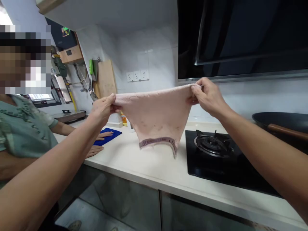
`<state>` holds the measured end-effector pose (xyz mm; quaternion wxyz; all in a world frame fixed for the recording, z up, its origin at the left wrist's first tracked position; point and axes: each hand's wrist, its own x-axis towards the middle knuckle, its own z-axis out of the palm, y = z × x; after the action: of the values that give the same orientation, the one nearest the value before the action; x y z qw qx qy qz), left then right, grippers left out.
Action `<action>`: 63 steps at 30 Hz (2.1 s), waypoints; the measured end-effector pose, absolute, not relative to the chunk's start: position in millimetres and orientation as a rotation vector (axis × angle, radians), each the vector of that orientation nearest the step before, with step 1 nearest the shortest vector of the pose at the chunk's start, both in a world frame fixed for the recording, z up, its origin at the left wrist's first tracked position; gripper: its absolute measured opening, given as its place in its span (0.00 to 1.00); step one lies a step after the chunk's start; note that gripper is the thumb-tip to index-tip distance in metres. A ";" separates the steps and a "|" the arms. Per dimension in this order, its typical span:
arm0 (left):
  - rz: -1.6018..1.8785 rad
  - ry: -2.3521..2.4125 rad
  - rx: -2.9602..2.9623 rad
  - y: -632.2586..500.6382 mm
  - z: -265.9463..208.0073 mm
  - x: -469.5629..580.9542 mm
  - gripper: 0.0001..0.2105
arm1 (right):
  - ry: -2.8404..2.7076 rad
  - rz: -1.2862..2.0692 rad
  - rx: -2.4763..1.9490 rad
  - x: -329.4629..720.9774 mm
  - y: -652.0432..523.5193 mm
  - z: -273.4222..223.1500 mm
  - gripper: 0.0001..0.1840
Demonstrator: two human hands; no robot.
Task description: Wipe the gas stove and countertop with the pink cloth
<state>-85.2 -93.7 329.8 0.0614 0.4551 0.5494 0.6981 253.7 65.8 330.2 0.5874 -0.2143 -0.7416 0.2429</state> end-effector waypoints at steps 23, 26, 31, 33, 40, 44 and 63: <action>1.225 2.212 1.049 -82.4 139.2 -128.1 0.28 | -2.040 0.839 -1.029 291.4 99.5 118.7 0.12; 1.028 2.435 1.192 -92.7 112.7 -149.2 0.26 | -2.173 0.642 -1.067 349.8 97.7 77.7 0.15; 0.577 2.549 1.433 -86.0 86.3 -160.3 0.28 | -2.128 0.252 -1.274 434.5 82.0 6.2 0.21; 0.491 2.591 1.415 -72.4 82.8 -145.7 0.26 | -2.090 0.135 -1.257 446.0 76.7 -13.3 0.24; 0.800 2.564 1.262 -34.6 99.3 -96.6 0.11 | -2.088 -0.017 -1.190 439.2 67.9 -22.6 0.24; 1.086 2.333 1.177 -21.5 126.5 -81.2 0.16 | -2.080 0.022 -1.215 438.6 64.1 -15.8 0.23; 0.171 2.216 2.049 14.9 81.3 87.1 0.33 | -2.101 0.097 -1.209 440.7 55.3 -12.2 0.24</action>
<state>87.1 14.9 81.3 0.0591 0.6766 0.7318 0.0565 440.7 55.3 -12.2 0.3501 -0.4668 -0.8112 0.0376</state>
